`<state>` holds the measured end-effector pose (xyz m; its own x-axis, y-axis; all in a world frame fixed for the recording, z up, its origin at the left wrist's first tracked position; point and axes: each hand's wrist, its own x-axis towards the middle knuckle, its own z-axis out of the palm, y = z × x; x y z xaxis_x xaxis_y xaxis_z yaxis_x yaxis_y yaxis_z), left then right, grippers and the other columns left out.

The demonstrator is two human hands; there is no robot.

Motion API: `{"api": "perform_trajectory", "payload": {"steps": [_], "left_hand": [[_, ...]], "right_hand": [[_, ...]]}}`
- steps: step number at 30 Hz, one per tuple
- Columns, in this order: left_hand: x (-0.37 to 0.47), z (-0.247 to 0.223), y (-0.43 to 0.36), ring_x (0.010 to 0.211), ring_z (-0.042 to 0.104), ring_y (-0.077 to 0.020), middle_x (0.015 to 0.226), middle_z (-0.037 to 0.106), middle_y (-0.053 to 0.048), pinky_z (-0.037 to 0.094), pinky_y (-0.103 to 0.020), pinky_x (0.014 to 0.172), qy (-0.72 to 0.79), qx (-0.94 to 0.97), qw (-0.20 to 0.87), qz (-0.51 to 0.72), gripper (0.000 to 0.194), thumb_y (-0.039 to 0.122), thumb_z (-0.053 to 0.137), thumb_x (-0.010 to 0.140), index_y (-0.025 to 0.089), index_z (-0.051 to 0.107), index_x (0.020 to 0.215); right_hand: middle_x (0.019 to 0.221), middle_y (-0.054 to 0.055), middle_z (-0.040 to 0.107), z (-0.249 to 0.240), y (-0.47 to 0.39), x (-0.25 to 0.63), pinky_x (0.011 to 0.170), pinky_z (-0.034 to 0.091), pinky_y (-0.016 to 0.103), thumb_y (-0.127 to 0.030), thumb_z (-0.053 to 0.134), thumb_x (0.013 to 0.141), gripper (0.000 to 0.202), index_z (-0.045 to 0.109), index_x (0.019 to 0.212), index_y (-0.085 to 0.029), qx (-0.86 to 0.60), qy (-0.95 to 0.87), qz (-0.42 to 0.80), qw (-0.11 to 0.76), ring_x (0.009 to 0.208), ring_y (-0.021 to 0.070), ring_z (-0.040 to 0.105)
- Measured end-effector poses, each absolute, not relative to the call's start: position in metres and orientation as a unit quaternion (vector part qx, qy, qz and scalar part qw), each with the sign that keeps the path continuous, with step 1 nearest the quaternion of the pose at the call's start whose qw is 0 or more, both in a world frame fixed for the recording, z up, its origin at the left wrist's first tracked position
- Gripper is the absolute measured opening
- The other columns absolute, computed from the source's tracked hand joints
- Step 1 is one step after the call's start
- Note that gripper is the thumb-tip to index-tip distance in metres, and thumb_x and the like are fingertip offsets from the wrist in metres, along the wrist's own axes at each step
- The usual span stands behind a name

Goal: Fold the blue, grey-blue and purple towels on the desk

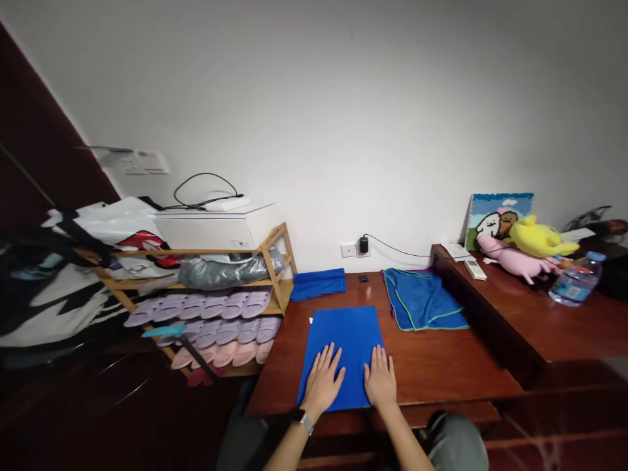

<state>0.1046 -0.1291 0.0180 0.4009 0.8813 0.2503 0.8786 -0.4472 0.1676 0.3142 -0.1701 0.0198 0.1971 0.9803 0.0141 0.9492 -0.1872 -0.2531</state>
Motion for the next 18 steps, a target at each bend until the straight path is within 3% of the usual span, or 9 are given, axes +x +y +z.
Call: {"api": "perform_trajectory", "payload": {"steps": [4,9,18], "left_hand": [[0.113,0.01,-0.132,0.163,0.037,-0.0333,0.176,0.039,-0.012,0.032,-0.06,0.132,0.528,0.837,0.02,0.144,0.062,0.05,0.04,0.11,0.028,0.044,0.167],[0.091,0.001,-0.129,0.162,0.039,-0.0317,0.176,0.04,-0.01,0.034,-0.058,0.131,0.527,0.836,0.015,0.154,0.062,0.057,0.039,0.11,0.032,0.044,0.167],[0.066,0.002,-0.129,0.161,0.04,-0.0314,0.175,0.042,-0.013,0.035,-0.055,0.131,0.561,0.811,-0.004,0.163,0.069,0.062,0.039,0.109,0.026,0.045,0.167]], "right_hand": [[0.178,0.015,0.027,0.024,-0.168,0.298,0.137,0.017,0.049,-0.038,0.025,0.107,0.071,0.036,0.169,-0.005,-0.77,-0.624,0.067,0.118,0.167,0.0279,0.023],[0.179,0.012,0.025,0.022,-0.17,0.284,0.138,0.015,0.047,-0.05,0.025,0.108,0.076,0.032,0.171,-0.008,-0.758,-0.634,0.091,0.124,0.168,0.0267,0.02],[0.179,0.008,0.023,0.031,-0.171,0.293,0.138,0.016,0.049,-0.054,0.024,0.109,0.076,0.029,0.172,-0.011,-0.746,-0.651,0.098,0.102,0.168,0.0263,0.019]]}}
